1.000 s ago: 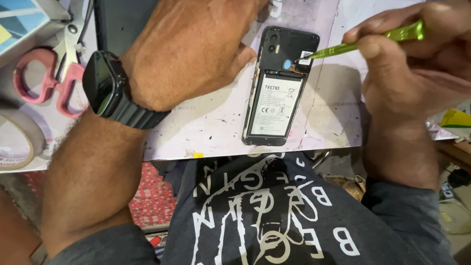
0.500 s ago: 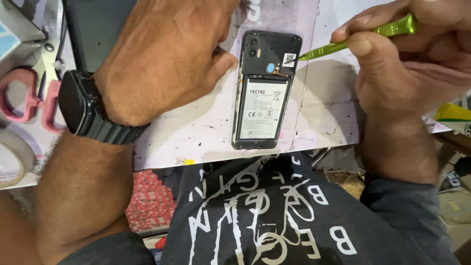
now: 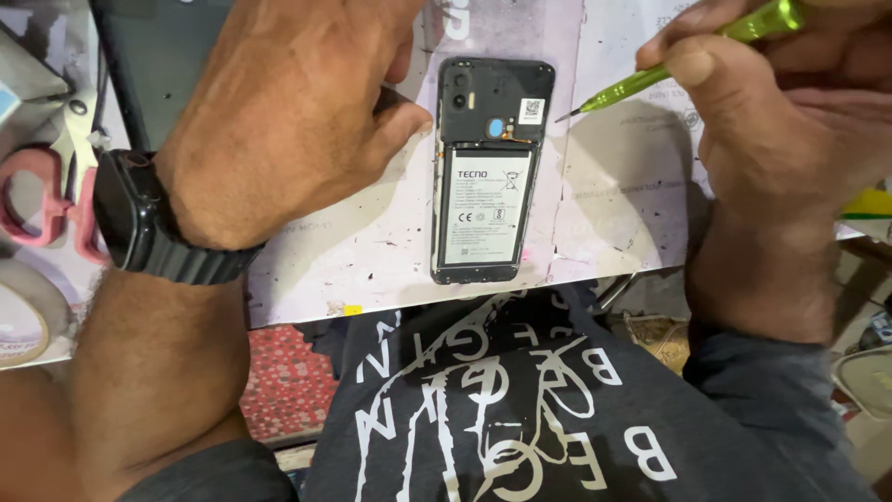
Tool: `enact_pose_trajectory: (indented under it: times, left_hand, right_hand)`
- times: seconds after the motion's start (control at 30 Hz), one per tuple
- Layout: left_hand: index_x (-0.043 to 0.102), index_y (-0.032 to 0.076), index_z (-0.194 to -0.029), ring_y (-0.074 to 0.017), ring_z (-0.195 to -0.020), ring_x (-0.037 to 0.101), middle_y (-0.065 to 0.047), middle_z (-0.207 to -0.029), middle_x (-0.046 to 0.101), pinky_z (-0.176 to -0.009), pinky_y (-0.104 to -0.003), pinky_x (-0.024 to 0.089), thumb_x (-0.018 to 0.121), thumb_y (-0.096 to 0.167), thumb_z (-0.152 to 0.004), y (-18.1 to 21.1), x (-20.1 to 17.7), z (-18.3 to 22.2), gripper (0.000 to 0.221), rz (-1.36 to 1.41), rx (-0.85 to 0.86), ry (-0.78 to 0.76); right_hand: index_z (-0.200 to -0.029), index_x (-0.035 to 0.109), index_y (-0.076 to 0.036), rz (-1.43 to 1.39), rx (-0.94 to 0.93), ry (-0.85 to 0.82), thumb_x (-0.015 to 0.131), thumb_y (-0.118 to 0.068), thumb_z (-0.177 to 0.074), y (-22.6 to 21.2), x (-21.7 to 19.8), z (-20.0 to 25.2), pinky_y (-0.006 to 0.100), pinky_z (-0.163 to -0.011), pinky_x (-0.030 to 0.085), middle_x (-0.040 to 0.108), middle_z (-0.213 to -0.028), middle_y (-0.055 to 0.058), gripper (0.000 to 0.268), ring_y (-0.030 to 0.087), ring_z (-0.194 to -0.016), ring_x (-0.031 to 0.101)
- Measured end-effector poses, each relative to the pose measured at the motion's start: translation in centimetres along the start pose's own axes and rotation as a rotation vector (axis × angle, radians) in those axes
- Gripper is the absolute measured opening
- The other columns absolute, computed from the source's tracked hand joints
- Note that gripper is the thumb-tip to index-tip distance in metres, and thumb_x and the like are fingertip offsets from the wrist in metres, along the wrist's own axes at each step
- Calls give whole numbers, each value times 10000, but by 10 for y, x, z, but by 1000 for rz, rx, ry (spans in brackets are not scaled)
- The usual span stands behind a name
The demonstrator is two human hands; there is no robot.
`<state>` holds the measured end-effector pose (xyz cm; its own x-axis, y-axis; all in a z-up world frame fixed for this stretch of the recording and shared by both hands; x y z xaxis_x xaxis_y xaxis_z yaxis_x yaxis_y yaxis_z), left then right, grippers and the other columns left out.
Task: The person uses a green screwdriver to remove screws from the back of a Tecno smartphone. They then use a yellow screwdriver to pry open the back cover and lift it off, exposing the internal components.
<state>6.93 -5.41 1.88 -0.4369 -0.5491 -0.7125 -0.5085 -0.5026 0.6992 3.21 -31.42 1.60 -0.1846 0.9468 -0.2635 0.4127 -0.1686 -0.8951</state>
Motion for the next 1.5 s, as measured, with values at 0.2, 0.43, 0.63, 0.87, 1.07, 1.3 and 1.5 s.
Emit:
enact_pose_trajectory:
  times: [0.2,0.43,0.63,0.87,1.07,1.3,1.5]
  left_hand:
    - [548,9,-1196,-340,-842,640,-94,-872,644,-735,-480,486,881,98,-821,5,-1,0,509,-89,42,15]
    - [538,50,-1413,-303,-824,641,-74,-891,646,-707,-452,503,873,88,-854,2,2,-1,654,-81,34,5]
    - [532,53,-1428,-315,-823,641,-82,-886,644,-711,-459,499,854,91,-861,2,1,-1,653,-62,17,6]
    - [558,48,-1389,-337,-829,640,-91,-834,628,-720,-483,487,852,108,-876,1,-1,-2,595,-28,-12,11]
    - [545,-7,-1329,-396,-956,628,-157,-954,640,-815,-504,477,835,91,-849,4,-5,3,569,-11,73,104]
    - [529,-33,-1330,-417,-1069,646,-202,-1117,671,-921,-507,488,815,55,-825,-3,2,7,588,22,70,111]
    - [494,-19,-1391,-409,-1030,656,-192,-1091,689,-941,-517,480,851,89,-854,-5,3,8,654,5,45,111]
  right_hand:
    - [-1402,490,-49,-5,8,17,644,161,-1104,1,-4,3,453,-882,667,658,-1111,235,396,299,-988,752]
    - [-1389,490,-47,-21,15,30,644,161,-1100,6,-4,4,455,-880,665,657,-1106,230,388,298,-985,753]
    - [-1379,490,-46,-38,26,30,643,161,-1097,8,0,2,456,-878,664,655,-1103,227,381,296,-983,754]
    - [-1366,491,-44,-65,44,29,643,161,-1093,11,6,-1,457,-876,662,654,-1098,222,374,294,-980,754]
    - [-1355,491,-43,-121,72,54,642,162,-1090,11,12,-5,459,-874,660,653,-1094,218,367,293,-977,755]
    - [-1354,497,-47,-111,35,60,640,178,-1059,7,19,-9,470,-870,673,659,-1105,237,397,311,-989,770]
    - [-1321,494,-47,-111,-74,-6,671,149,-1039,5,29,-21,471,-852,671,689,-1098,230,386,297,-988,771]
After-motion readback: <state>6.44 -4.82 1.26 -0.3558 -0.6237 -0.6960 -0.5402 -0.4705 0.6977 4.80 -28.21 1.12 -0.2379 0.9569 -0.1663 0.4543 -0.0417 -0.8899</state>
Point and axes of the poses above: each hand's wrist, its own z-axis away from the middle knuckle, its own x-axis out of the palm, y = z × x, the point moved 8 cm from there along -z, towards the middle knuckle
